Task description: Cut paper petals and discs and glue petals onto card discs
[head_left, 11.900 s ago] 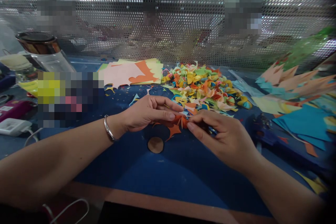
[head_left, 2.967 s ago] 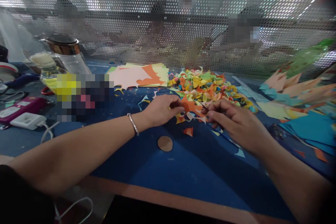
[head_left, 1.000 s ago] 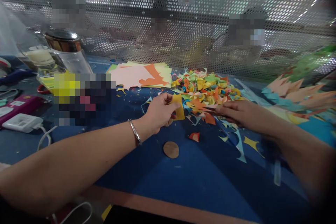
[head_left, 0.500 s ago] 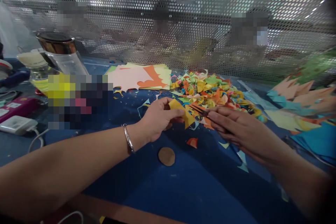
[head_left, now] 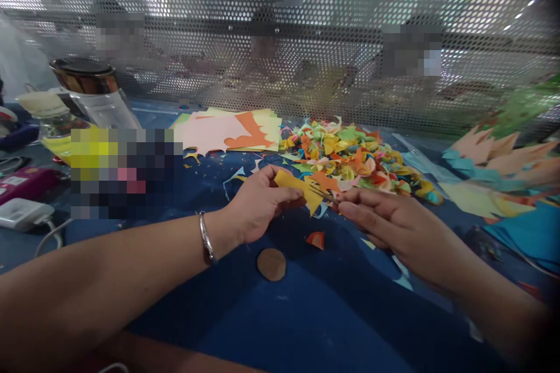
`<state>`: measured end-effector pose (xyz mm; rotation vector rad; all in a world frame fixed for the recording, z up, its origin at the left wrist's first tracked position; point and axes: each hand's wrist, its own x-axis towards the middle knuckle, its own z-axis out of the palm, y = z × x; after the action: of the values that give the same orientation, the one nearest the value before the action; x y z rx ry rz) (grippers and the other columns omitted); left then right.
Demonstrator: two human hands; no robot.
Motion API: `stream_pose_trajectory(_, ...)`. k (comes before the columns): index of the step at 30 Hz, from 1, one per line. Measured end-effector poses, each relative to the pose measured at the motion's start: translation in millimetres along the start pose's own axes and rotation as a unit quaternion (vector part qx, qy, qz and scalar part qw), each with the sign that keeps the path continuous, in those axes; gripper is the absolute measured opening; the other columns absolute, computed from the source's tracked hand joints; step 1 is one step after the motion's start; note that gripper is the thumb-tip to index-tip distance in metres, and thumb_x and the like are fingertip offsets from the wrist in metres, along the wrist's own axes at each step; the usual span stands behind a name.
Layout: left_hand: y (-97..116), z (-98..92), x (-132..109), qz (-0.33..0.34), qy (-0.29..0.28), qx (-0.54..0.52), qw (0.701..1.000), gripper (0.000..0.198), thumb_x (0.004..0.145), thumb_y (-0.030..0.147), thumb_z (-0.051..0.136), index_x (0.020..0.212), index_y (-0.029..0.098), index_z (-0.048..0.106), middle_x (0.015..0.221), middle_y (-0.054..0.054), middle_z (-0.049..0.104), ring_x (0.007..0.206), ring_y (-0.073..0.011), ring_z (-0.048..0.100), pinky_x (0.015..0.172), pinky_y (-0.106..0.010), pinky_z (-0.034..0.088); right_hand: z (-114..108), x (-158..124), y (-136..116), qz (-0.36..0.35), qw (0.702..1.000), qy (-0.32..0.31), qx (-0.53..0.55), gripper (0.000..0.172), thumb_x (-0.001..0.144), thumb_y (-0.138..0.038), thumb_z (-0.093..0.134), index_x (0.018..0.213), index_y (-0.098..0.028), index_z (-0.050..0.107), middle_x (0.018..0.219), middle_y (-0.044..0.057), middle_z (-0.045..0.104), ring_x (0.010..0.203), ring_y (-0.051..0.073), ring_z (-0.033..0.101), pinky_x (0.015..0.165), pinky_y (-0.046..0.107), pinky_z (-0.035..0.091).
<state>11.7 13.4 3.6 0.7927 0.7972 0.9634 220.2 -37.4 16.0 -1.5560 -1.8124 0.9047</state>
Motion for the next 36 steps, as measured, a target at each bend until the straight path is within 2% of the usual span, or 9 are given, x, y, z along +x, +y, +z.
stream_pose_trajectory(4, -1.2, -1.7, -0.7, 0.014, -0.005, 0.004, 1.000, 0.033, 0.074, -0.001, 0.072, 0.085, 0.019, 0.048, 0.073, 0.003, 0.068, 0.063, -0.0096, 0.067, 0.069, -0.024, 0.051, 0.1, -1.0, -6.0, -0.030, 0.998, 0.002, -0.047, 0.050, 0.091, -0.071, 0.054, 0.079, -0.024, 0.061, 0.050, -0.006, 0.038, 0.044, 0.011, 0.033, 0.041, 0.027, 0.025)
stream_pose_trajectory(8, -0.3, -1.9, -2.1, 0.021, -0.008, -0.005, 1.000, 0.036, 0.074, 0.001, 0.072, 0.086, 0.021, 0.046, 0.074, 0.004, 0.068, 0.064, -0.0113, 0.067, 0.065, -0.023, 0.049, -0.2, -1.7, -9.6, -0.040, 0.997, 0.019, -0.062, 0.049, 0.091, -0.071, 0.052, 0.078, -0.024, 0.060, 0.049, -0.006, 0.037, 0.043, 0.011, 0.032, 0.042, 0.028, 0.027)
stream_pose_trajectory(17, -1.2, -0.9, -1.5, 0.025, -0.015, -0.028, 0.999, 0.037, 0.074, -0.002, 0.072, 0.088, 0.021, 0.046, 0.077, 0.003, 0.066, 0.069, -0.0116, 0.068, 0.073, -0.026, 0.054, 1.3, -1.2, -6.9, -0.047, 0.995, 0.040, -0.075, 0.049, 0.090, -0.071, 0.053, 0.076, -0.025, 0.058, 0.052, -0.005, 0.039, 0.047, 0.013, 0.036, 0.046, 0.029, 0.030)
stream_pose_trajectory(23, -0.6, 0.7, -2.5, 0.028, -0.022, -0.026, 0.999, 0.035, 0.076, -0.004, 0.069, 0.086, 0.019, 0.046, 0.075, 0.003, 0.066, 0.069, -0.0110, 0.067, 0.074, -0.027, 0.056, 2.2, -1.5, -7.7, -0.053, 0.996, 0.039, -0.067, 0.048, 0.091, -0.071, 0.053, 0.076, -0.025, 0.060, 0.051, -0.005, 0.037, 0.046, 0.013, 0.032, 0.045, 0.029, 0.029)
stream_pose_trajectory(31, -2.9, 0.3, -2.8, 0.027, -0.023, -0.024, 0.999, 0.036, 0.075, -0.003, 0.071, 0.087, 0.020, 0.046, 0.076, 0.004, 0.065, 0.071, -0.0116, 0.067, 0.076, -0.028, 0.055, 2.4, -1.4, -7.2, -0.066, 0.995, 0.041, -0.070, 0.050, 0.091, -0.071, 0.052, 0.077, -0.025, 0.063, 0.058, -0.001, 0.054, 0.051, 0.014, 0.045, 0.050, 0.029, 0.039)
stream_pose_trajectory(36, -3.1, 0.1, -2.8, 0.027, -0.023, -0.022, 0.999, 0.035, 0.075, -0.003, 0.070, 0.087, 0.020, 0.046, 0.077, 0.003, 0.065, 0.070, -0.0113, 0.067, 0.075, -0.028, 0.055, 0.6, -1.5, -4.6, -0.065, 0.994, 0.023, -0.090, 0.050, 0.093, -0.070, 0.051, 0.083, -0.024, 0.067, 0.060, 0.000, 0.058, 0.052, 0.015, 0.048, 0.052, 0.030, 0.041)
